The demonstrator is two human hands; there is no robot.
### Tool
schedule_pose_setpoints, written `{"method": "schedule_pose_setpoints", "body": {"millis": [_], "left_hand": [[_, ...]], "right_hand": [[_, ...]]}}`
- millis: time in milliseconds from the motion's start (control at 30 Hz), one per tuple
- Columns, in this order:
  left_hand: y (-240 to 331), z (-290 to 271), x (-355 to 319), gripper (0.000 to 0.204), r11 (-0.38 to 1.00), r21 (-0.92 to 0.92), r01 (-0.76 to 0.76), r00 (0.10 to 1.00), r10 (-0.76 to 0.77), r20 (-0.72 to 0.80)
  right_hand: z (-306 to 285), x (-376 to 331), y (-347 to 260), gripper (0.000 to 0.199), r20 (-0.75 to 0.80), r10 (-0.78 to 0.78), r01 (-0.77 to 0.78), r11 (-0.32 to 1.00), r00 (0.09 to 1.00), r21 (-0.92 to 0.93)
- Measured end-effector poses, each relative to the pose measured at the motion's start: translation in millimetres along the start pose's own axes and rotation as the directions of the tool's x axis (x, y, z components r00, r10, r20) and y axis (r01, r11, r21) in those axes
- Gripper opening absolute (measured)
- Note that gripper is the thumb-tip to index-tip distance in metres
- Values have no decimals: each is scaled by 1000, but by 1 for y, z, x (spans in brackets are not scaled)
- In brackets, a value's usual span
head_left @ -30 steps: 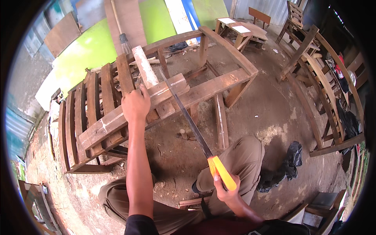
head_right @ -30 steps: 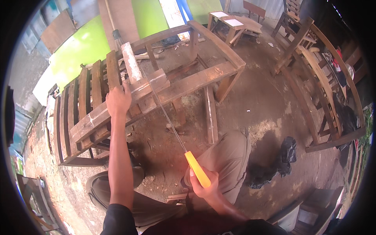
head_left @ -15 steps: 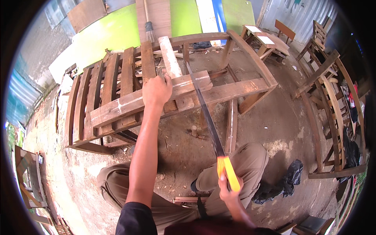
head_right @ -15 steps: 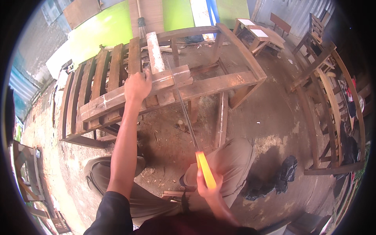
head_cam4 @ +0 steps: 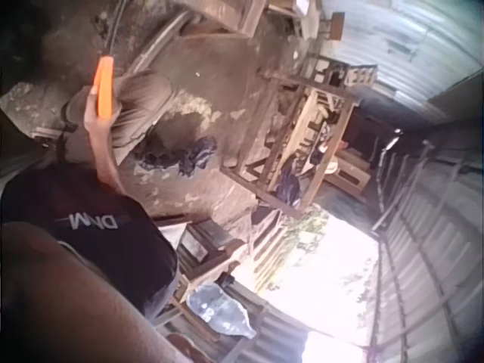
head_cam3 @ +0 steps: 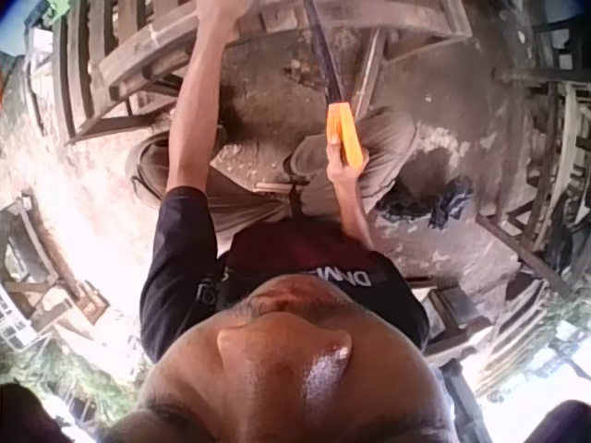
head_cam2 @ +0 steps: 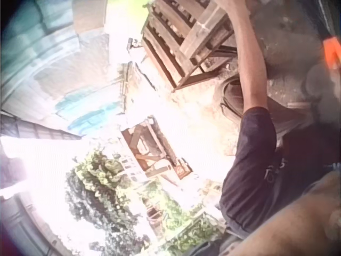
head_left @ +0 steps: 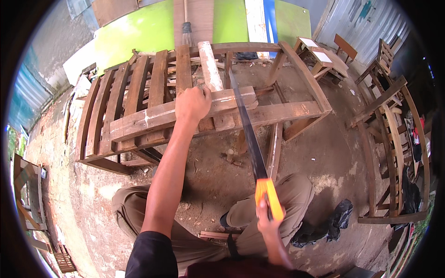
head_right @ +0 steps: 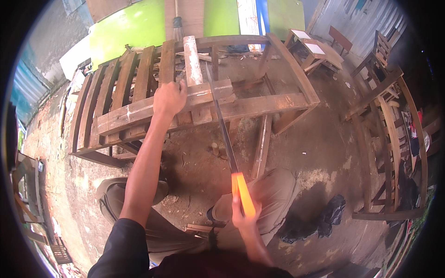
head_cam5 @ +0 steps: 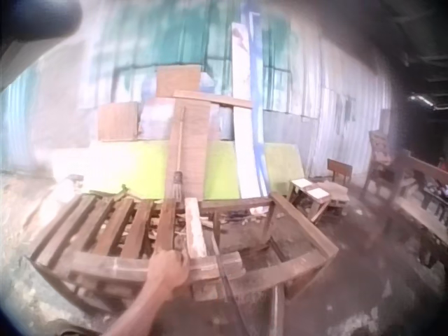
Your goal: The person uses a hammer to pry apart and remove wooden slats from a pallet frame. They then use a hand saw to cut a remaining slat on the pallet.
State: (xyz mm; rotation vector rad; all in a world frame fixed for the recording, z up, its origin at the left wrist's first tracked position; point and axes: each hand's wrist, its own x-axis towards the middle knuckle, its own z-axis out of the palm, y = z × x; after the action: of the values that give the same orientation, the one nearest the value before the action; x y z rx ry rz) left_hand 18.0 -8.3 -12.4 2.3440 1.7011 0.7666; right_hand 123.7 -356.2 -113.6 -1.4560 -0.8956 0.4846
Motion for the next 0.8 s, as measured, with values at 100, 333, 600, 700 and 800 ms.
{"method": "schedule_pose_setpoints", "body": {"millis": [100, 333, 600, 700, 800], "left_hand": [[-2, 3, -6, 53, 993, 99, -66, 994, 74, -79], [4, 6, -11, 53, 990, 62, -126, 981, 133, -138], [5, -5, -2, 52, 1000, 29, 6, 1000, -6, 30], [-1, 8, -13, 54, 983, 85, -164, 963, 178, -200], [2, 9, -19, 51, 976, 46, -211, 941, 215, -261]], "right_hand": [[-27, -39, 2, 21, -7, -54, 53, 995, 999, -89], [70, 146, -19, 22, 10, 53, -54, 991, 999, 121], [-17, -30, 16, 11, 50, -179, 186, 966, 982, -182], [-11, -12, -9, 9, 46, -123, 125, 991, 991, -44], [40, 73, -23, 13, 6, -57, 56, 988, 998, 146]]}}
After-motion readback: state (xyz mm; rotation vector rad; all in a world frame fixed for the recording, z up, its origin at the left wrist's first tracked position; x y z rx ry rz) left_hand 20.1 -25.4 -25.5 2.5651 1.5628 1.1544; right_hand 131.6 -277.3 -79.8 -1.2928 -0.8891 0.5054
